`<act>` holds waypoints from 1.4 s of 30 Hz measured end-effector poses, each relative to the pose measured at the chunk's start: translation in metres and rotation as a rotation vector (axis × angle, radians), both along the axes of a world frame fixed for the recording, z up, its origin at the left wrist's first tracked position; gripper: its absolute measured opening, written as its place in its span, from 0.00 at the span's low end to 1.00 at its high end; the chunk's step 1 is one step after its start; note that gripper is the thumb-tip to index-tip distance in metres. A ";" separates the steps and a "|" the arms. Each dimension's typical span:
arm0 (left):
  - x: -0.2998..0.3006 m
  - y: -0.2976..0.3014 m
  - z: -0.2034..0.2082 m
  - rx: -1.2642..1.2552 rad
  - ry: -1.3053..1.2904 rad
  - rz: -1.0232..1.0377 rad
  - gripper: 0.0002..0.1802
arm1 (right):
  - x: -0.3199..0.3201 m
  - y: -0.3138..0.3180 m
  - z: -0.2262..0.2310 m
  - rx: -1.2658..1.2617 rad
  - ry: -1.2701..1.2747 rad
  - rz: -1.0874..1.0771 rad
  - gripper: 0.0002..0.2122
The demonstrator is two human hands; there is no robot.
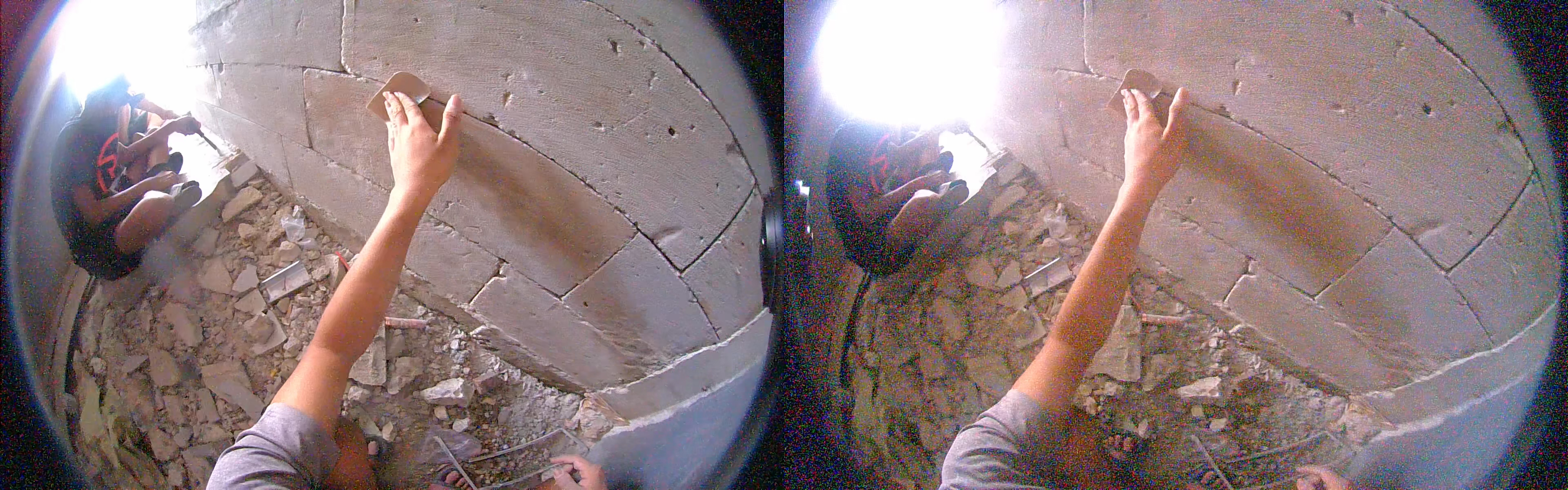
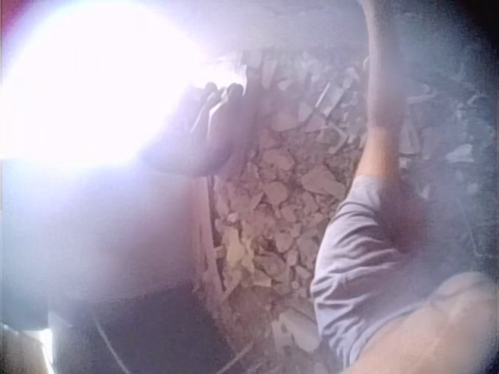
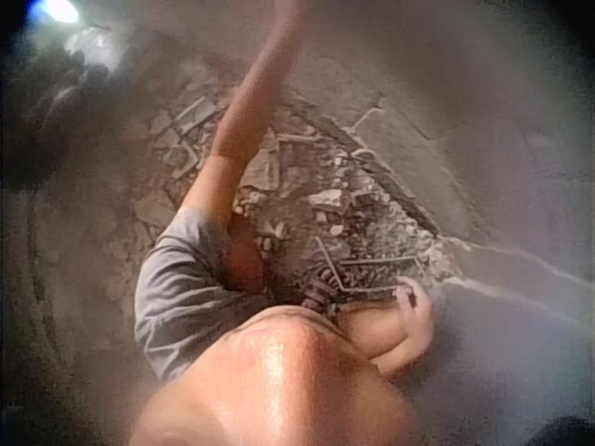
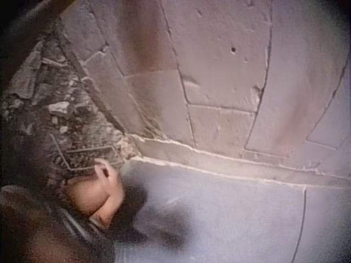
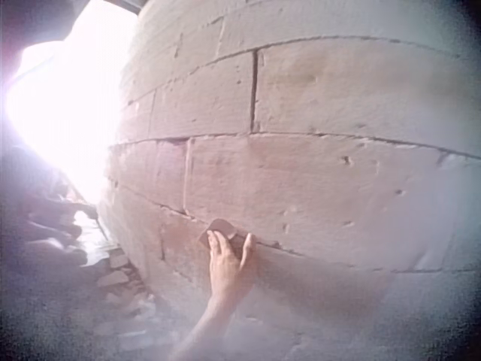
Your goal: The person sands the surface of a concrete block wall using a piece of sandpaper, rubbing it against the mortar joints and the block faces.
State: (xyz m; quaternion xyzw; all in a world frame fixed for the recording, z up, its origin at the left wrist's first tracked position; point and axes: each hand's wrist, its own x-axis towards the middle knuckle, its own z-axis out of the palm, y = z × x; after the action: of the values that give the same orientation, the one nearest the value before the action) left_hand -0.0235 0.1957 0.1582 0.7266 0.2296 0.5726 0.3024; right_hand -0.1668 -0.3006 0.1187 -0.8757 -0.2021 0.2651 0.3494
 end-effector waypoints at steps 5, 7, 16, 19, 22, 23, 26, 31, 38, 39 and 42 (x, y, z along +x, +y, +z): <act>0.011 0.028 0.002 -0.018 -0.027 0.085 0.53 | 0.000 0.028 0.017 -0.120 0.044 0.024 0.12; 0.012 0.069 0.008 -0.066 -0.084 0.139 0.53 | -0.002 0.032 0.019 -0.122 0.052 0.027 0.12; -0.007 0.025 0.000 -0.015 0.030 0.075 0.52 | 0.009 0.018 -0.003 -0.034 0.021 -0.004 0.11; 0.000 0.025 -0.005 0.028 0.059 0.058 0.51 | 0.009 0.026 0.002 -0.066 0.048 0.006 0.11; 0.010 0.082 0.009 -0.038 -0.062 0.182 0.51 | 0.006 0.036 0.009 -0.098 0.035 0.051 0.12; 0.007 0.109 0.010 -0.025 -0.023 0.203 0.51 | 0.004 0.036 0.009 -0.095 0.029 0.061 0.12; 0.008 0.118 0.008 -0.006 0.035 0.195 0.50 | 0.007 0.028 0.002 -0.034 0.025 0.056 0.11; 0.004 0.050 -0.017 0.027 0.088 0.133 0.50 | 0.012 0.024 -0.004 -0.096 0.041 -0.019 0.11; -0.009 0.105 0.027 -0.189 -0.012 0.239 0.50 | 0.004 0.038 0.005 -0.078 0.101 0.014 0.11; -0.009 0.102 0.021 -0.123 0.000 0.205 0.51 | 0.005 0.034 0.004 -0.079 0.107 -0.002 0.11; 0.001 0.077 -0.004 -0.001 0.072 0.164 0.52 | 0.010 0.030 0.001 -0.124 0.048 -0.002 0.12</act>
State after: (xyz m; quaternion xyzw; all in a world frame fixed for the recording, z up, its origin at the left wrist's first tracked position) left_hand -0.0224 0.2729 0.1543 0.7254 0.2996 0.5687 0.2463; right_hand -0.1565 -0.2702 0.1195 -0.8892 -0.1762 0.2977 0.2994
